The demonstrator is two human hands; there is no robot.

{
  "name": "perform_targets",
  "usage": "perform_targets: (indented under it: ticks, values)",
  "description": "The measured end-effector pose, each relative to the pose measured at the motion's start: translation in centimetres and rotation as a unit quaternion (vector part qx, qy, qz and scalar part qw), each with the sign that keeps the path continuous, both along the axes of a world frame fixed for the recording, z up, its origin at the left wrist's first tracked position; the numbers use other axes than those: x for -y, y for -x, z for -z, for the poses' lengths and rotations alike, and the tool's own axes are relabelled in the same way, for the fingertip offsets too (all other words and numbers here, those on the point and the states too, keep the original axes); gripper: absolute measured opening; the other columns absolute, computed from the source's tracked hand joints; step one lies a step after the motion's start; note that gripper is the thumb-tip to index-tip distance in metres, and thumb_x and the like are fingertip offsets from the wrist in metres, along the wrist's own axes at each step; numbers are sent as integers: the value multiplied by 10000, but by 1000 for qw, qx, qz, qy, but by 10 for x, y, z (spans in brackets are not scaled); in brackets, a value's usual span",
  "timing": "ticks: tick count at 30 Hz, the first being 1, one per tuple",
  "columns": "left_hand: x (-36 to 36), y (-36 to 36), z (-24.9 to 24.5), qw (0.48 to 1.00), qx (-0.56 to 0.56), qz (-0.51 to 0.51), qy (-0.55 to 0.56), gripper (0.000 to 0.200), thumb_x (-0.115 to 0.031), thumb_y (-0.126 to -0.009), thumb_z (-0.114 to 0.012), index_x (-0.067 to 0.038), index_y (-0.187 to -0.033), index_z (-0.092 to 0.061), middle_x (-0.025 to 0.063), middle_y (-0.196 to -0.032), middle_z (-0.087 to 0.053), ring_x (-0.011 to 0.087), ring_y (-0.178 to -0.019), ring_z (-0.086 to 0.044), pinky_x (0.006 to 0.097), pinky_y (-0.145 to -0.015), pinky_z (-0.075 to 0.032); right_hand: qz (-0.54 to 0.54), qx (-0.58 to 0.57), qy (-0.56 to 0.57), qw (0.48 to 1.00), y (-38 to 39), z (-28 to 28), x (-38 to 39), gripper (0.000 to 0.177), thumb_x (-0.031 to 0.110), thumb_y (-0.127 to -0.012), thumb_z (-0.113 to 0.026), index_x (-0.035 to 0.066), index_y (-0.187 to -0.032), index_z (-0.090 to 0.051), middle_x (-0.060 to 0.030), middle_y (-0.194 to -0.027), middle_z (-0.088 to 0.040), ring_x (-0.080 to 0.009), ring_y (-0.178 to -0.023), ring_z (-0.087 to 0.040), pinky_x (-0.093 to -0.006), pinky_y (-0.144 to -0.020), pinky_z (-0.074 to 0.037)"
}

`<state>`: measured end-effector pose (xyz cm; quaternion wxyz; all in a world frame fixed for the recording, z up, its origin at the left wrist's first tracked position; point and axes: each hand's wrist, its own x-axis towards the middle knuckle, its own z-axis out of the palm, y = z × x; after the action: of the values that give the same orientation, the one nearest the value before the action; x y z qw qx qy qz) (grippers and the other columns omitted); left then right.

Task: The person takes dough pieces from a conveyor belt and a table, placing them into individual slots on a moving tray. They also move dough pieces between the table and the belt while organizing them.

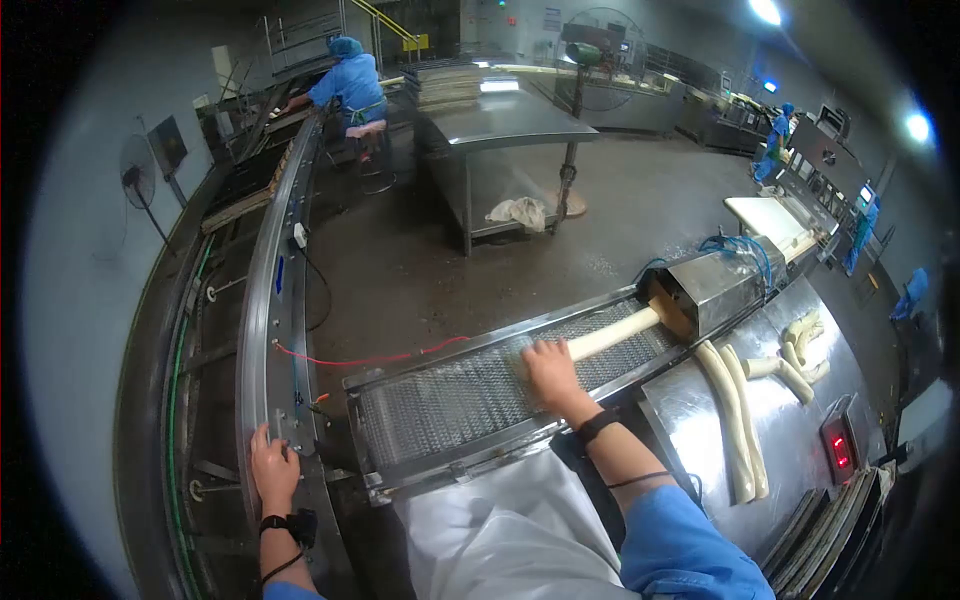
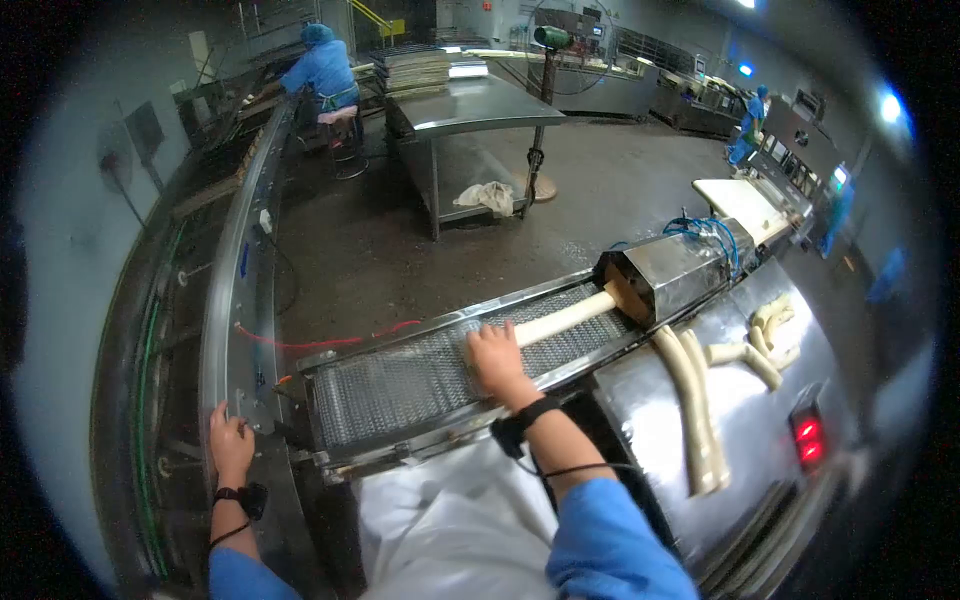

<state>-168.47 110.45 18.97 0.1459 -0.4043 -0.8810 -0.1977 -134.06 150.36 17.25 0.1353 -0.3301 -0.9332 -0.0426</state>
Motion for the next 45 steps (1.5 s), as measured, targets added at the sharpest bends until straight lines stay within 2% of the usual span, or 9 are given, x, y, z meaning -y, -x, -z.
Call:
perform_targets:
  ticks: [6, 9, 12, 20, 24, 26, 34, 37, 45]
  values:
    - [-1, 2, 2, 1000, 10, -9, 18, 114, -31, -745, -652, 44, -828, -670, 229, -1342, -493, 391, -1235, -464, 446, -1022, -409, -59, -112, 175, 976, -29, -34, 17, 377, 21, -658, -678, 94, -1022, -610, -112, -964, -633, -300, -995, -608, -431, -936, -439]
    - [1, 2, 2, 1000, 11, -1, 9, 121, -30, -731, -657, 50, -821, -655, 233, -1328, -498, 400, -1225, -466, 454, -1019, -405, 112, -394, 369, 835, -98, -69, 31, 404, -44, -641, -717, 73, -1014, -614, -55, -938, -629, -205, -902, -617, -327, -807, -508]
    - [1, 0, 0, 1000, 14, -1, 15, 123, -32, -735, -661, 47, -829, -651, 226, -1345, -486, 399, -1240, -453, 453, -1023, -402, 168, -623, 324, 693, -206, -74, 40, 315, -35, -643, -640, 66, -939, -596, -52, -917, -585, -196, -838, -592, -327, -739, -521]
    - [-2, -6, -4, 999, 17, -9, 41, 109, -20, -746, -649, 45, -833, -642, 219, -1375, -460, 393, -1262, -434, 451, -1037, -390, 621, -177, -106, 756, -416, -16, 143, 471, 278, -837, -637, -40, -1176, -566, -236, -1190, -562, -343, -1137, -523, -393, -1031, -372]
    - [-1, -3, -3, 999, 21, 2, 40, 122, -19, -744, -643, 64, -833, -639, 233, -1377, -453, 398, -1265, -429, 449, -1047, -379, 677, -328, 43, 658, -480, 45, 151, 751, 456, -907, -579, -27, -1434, -347, -245, -1469, -342, -350, -1385, -285, -460, -1133, -272]
    - [0, 1, 3, 999, 9, -11, 47, 131, -6, -735, -641, 79, -836, -639, 244, -1374, -451, 401, -1266, -427, 448, -1051, -375, 595, -469, 30, 652, -469, 40, 129, 842, 510, -919, -550, -62, -1464, -261, -256, -1510, -283, -385, -1421, -214, -464, -1168, -188]
    - [-2, -5, -6, 999, 4, -4, 53, 160, 9, -713, -651, 82, -854, -641, 246, -1358, -463, 404, -1261, -436, 453, -1050, -377, 634, -31, 89, 767, -409, -42, 91, 958, 657, -812, -569, -49, -1420, -343, -284, -1335, -480, -416, -1313, -386, -558, -1111, -218]
    - [-1, -5, -6, 997, -5, -14, 76, 151, -17, -744, -647, 65, -870, -659, 208, -1385, -457, 369, -1261, -453, 437, -1049, -386, 600, -69, 154, 782, -403, -49, 73, 1000, 701, -761, -579, 20, -1449, -327, -279, -1299, -501, -404, -1271, -434, -609, -1088, -207]
    - [-16, -45, -43, 987, 30, -93, 125, 128, -31, -790, -631, 35, -887, -682, 166, -1416, -443, 328, -1266, -465, 408, -1042, -405, 460, 4, 151, 875, -399, -54, 80, 1076, 625, -623, -697, 168, -1505, -280, -368, -1414, -324, -502, -1295, -364, -484, -1098, -307]
